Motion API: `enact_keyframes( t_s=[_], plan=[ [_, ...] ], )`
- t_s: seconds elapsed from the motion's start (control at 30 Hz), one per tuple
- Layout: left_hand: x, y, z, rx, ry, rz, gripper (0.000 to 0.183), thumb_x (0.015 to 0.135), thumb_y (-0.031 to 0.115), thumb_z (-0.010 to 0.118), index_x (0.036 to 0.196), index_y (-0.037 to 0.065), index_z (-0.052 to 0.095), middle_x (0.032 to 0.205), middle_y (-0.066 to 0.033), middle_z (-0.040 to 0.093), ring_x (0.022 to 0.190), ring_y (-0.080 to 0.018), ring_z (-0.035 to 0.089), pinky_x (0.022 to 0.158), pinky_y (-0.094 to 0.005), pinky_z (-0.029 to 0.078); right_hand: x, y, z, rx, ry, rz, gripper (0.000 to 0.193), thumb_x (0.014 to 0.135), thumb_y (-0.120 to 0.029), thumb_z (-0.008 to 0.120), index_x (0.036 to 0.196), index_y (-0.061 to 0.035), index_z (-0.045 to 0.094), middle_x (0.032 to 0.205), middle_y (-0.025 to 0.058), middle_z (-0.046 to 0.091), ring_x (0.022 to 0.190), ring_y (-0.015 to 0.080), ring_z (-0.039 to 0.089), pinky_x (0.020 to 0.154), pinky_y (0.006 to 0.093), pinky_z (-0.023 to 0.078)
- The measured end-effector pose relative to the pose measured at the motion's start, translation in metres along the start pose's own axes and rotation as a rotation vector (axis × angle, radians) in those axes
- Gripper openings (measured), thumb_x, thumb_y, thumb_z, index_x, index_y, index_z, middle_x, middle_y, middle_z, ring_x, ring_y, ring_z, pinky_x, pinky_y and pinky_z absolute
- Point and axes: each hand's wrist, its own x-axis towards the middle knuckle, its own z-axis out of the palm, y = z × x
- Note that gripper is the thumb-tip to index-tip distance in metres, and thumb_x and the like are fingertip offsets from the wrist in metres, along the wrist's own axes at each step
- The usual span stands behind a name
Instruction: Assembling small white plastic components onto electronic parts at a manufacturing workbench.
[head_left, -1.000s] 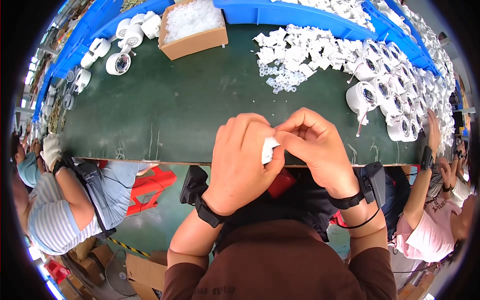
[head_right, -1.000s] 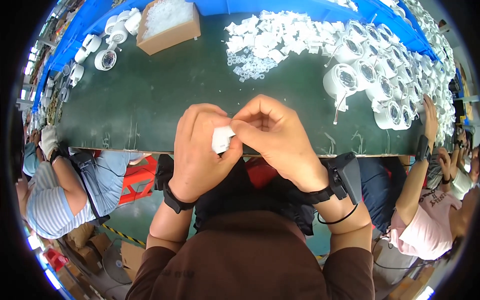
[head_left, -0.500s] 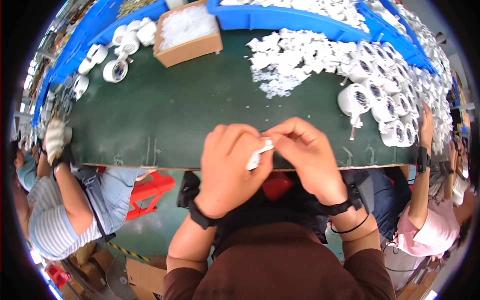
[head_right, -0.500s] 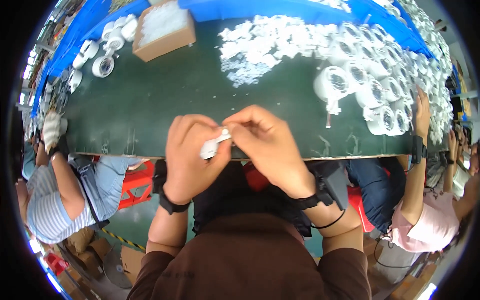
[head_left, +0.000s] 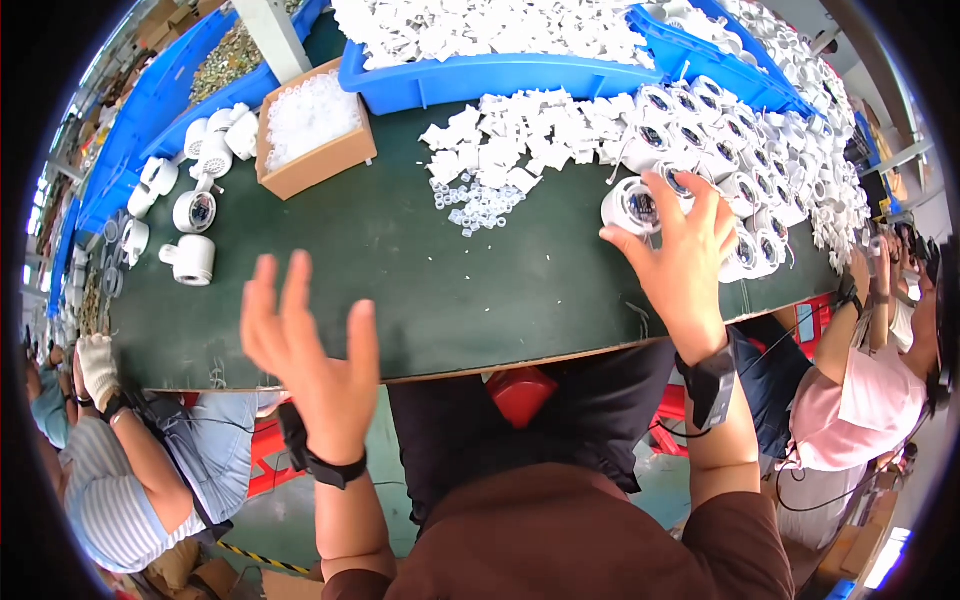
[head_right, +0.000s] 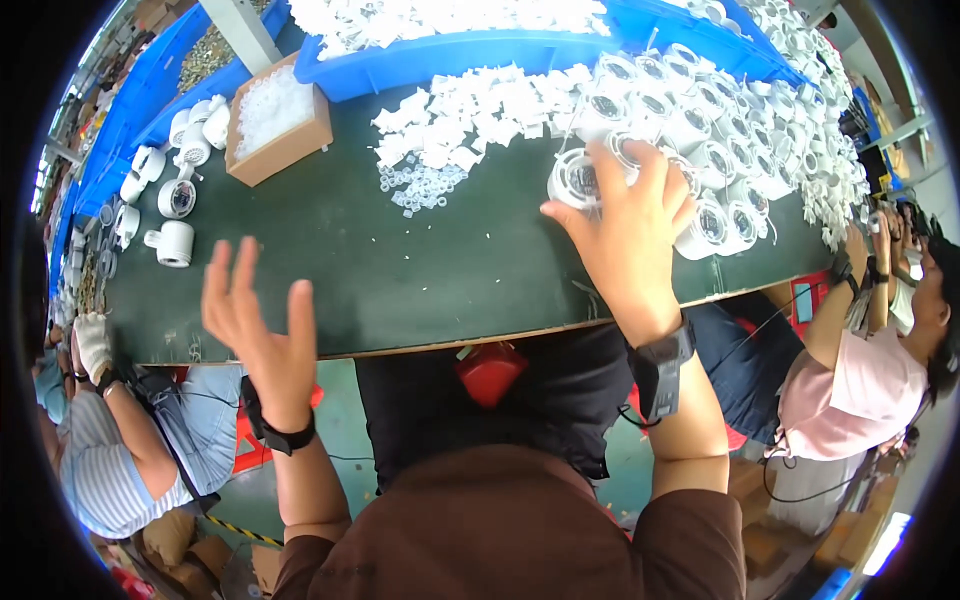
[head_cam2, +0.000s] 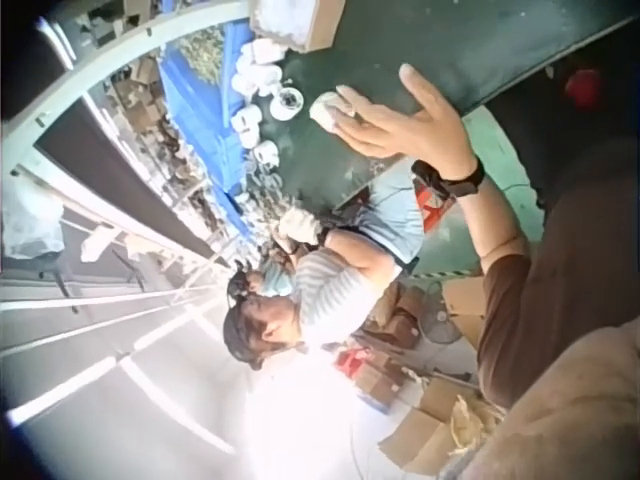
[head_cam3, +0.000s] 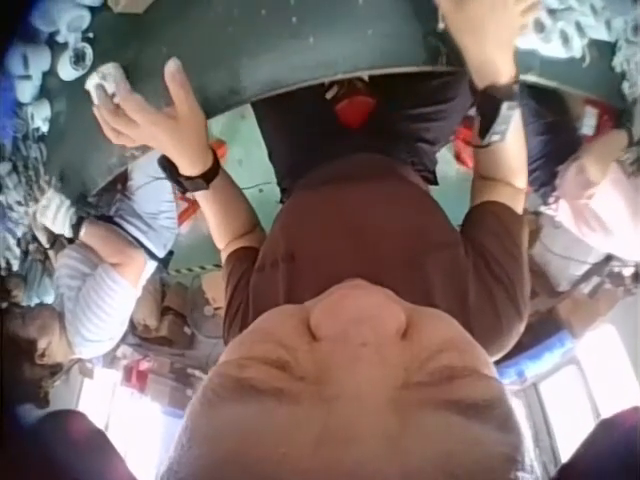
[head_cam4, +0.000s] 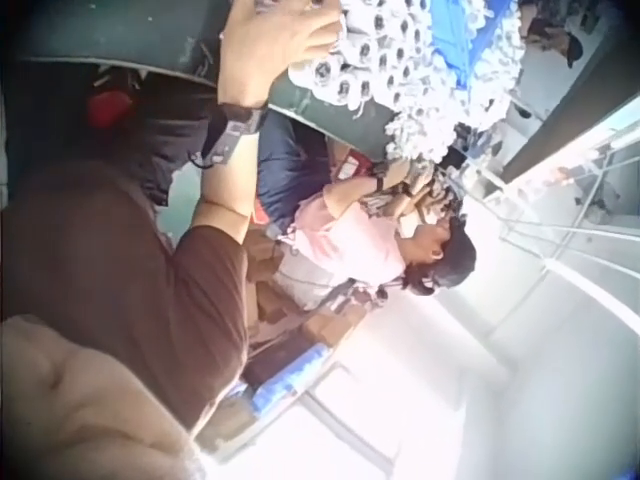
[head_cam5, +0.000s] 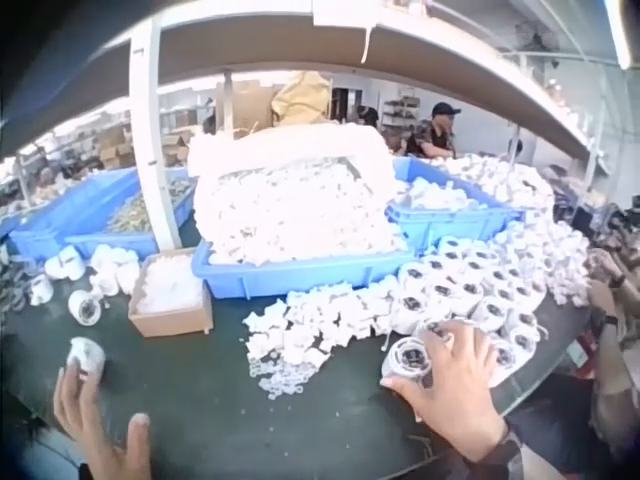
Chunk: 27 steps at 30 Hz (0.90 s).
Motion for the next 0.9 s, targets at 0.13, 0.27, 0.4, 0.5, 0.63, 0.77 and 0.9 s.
enact_keyframes(
  t_s=[0.13,0.27,0.4,0.5,0.63,0.77,0.9],
  plan=[
    [-0.014,0.030,-0.017,-0.308,-0.158,-0.022,0.049,0.085,0.010,0.075,0.133,0.007,0.062,0.142,-0.0164,0.054,0.131,-0.0351,0.047,0.111,-0.0450,0.035,-0.016,-0.013,-0.030,0.209,-0.095,-0.175,0.065,0.071,-0.029,0.089,0.130,-0.0175,0.066,0.131,0.0054,0.059,0.124,0.0320,0.047,0.105,0.0475,0.030],
    [-0.018,0.059,-0.028,-0.744,-0.404,-0.041,0.065,0.082,0.016,0.080,0.142,0.005,0.054,0.143,-0.0178,0.052,0.132,-0.0332,0.049,0.108,-0.0414,0.042,-0.045,-0.039,-0.045,0.402,-0.068,-0.431,0.060,0.066,-0.011,0.084,0.122,-0.0215,0.069,0.133,-0.0007,0.065,0.120,0.0231,0.053,0.106,0.0450,0.028],
    [0.009,0.067,-0.015,-0.894,-0.536,0.011,0.083,0.078,0.016,0.085,0.149,0.004,0.046,0.137,-0.0162,0.056,0.128,-0.0350,0.053,0.107,-0.0418,0.044,-0.046,-0.073,-0.034,0.436,-0.011,-0.663,0.052,0.074,-0.009,0.079,0.123,-0.0270,0.072,0.137,-0.0080,0.066,0.131,0.0205,0.048,0.121,0.0496,0.016],
    [0.002,0.057,-0.015,-0.950,-0.561,-0.083,0.075,0.078,0.005,0.080,0.147,0.005,0.050,0.131,-0.0153,0.058,0.118,-0.0320,0.058,0.099,-0.0392,0.048,-0.046,-0.072,-0.031,0.422,0.043,-0.635,0.056,0.080,-0.008,0.078,0.132,-0.0202,0.063,0.144,0.0019,0.059,0.138,0.0288,0.042,0.121,0.0508,0.018],
    [-0.018,0.042,-0.012,-0.899,-0.385,-0.055,0.074,0.080,0.002,0.072,0.149,0.010,0.048,0.125,-0.0176,0.049,0.110,-0.0321,0.055,0.092,-0.0399,0.050,-0.039,-0.073,-0.030,0.905,-0.251,-0.139,0.069,0.086,-0.014,0.077,0.147,-0.0055,0.047,0.128,0.0118,0.052,0.119,0.0236,0.047,0.100,0.0350,0.039],
    [-0.025,0.040,-0.010,-0.894,-0.409,-0.033,0.071,0.076,-0.002,0.065,0.145,0.010,0.051,0.128,-0.0189,0.044,0.118,-0.0339,0.048,0.100,-0.0424,0.046,-0.032,-0.095,-0.031,1.734,-0.806,0.332,0.046,0.095,-0.016,0.074,0.136,-0.0046,0.058,0.096,-0.0011,0.058,0.088,0.0064,0.052,0.078,0.0231,0.043],
    [-0.027,0.034,-0.011,-0.883,-0.421,0.021,0.064,0.077,0.001,0.068,0.140,0.008,0.054,0.130,-0.0203,0.041,0.115,-0.0343,0.048,0.100,-0.0431,0.045,-0.023,-0.112,-0.031,1.735,-0.807,0.233,0.009,0.099,-0.005,0.067,0.107,-0.0006,0.067,0.099,0.0046,0.068,0.081,0.0077,0.058,0.073,0.0230,0.048]
  ],
)
